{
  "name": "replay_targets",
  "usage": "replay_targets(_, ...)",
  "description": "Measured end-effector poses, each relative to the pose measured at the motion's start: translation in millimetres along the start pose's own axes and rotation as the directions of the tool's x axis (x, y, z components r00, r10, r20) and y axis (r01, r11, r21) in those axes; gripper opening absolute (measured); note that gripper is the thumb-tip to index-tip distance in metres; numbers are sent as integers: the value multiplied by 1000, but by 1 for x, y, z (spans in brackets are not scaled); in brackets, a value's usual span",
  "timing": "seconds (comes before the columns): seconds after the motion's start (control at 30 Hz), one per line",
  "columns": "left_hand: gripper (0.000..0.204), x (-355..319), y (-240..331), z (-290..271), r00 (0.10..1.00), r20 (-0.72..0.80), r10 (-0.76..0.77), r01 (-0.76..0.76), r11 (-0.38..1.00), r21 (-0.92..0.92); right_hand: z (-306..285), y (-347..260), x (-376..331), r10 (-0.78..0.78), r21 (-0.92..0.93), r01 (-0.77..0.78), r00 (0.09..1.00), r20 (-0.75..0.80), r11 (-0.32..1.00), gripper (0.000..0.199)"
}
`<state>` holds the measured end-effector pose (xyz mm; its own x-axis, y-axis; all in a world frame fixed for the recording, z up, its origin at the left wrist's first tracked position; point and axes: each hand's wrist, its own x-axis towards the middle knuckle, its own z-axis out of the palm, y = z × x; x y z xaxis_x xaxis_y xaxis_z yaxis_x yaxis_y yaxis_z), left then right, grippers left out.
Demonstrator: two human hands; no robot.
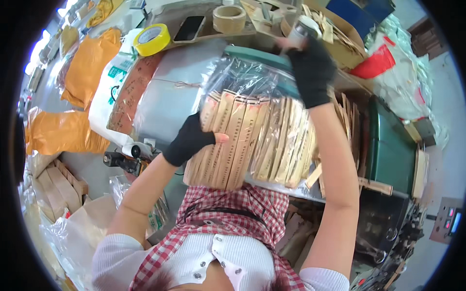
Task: Packaging and sealing bundles of wooden sticks into plastic bags using a heat sealer and tape dispenser.
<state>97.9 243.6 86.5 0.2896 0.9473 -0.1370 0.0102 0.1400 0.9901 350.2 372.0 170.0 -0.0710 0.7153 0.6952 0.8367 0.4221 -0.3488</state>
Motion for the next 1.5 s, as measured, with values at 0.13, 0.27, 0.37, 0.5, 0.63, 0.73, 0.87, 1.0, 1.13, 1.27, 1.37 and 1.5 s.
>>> replay_targets(0.13,63,71,-39,3,982,188,-20,67,966,-248,33,135,-15,348,-173,-354,935,-65,919,30)
replay_targets(0.27,65,131,-41,-2,892,20,451,-403,774,488,16,42,48,-134,-275,183,973,186,944,33)
replay_targets(0.37,68,143,-30,-5,967,38,254,-251,907,339,13,5,39,-350,-145,352,936,37,925,25)
replay_targets(0.5,58,180,-61,-2,993,119,24,-14,997,-82,40,101,-34,-47,-90,49,999,24,995,23)
replay_targets(0.63,76,192,-83,-5,986,168,-24,0,990,141,71,132,-67,-14,-143,16,1000,17,990,24)
replay_targets(0.73,86,161,-73,-8,978,207,36,30,950,-311,83,134,-69,-31,-56,27,997,-67,998,28)
replay_targets(0.87,88,129,-77,-19,979,203,-3,66,950,-305,90,138,-71,-29,-23,27,996,-85,999,30)
replay_targets(1.0,86,115,-77,-25,969,134,-205,227,959,-172,92,139,-77,68,30,-65,989,-133,997,31)
replay_targets(1.13,85,114,-72,-20,973,154,-172,199,963,-182,93,142,-76,72,-4,-73,989,-129,997,30)
replay_targets(1.27,84,120,-87,-18,942,281,-181,259,927,-271,94,147,-81,40,-24,-44,990,-137,999,33)
replay_targets(1.37,80,120,-90,-16,944,280,-174,235,952,-199,72,138,-82,74,-45,-77,996,-55,996,45)
replay_targets(1.5,76,88,-71,-18,955,237,-178,197,979,-60,26,80,-130,326,71,-321,943,-73,945,78)
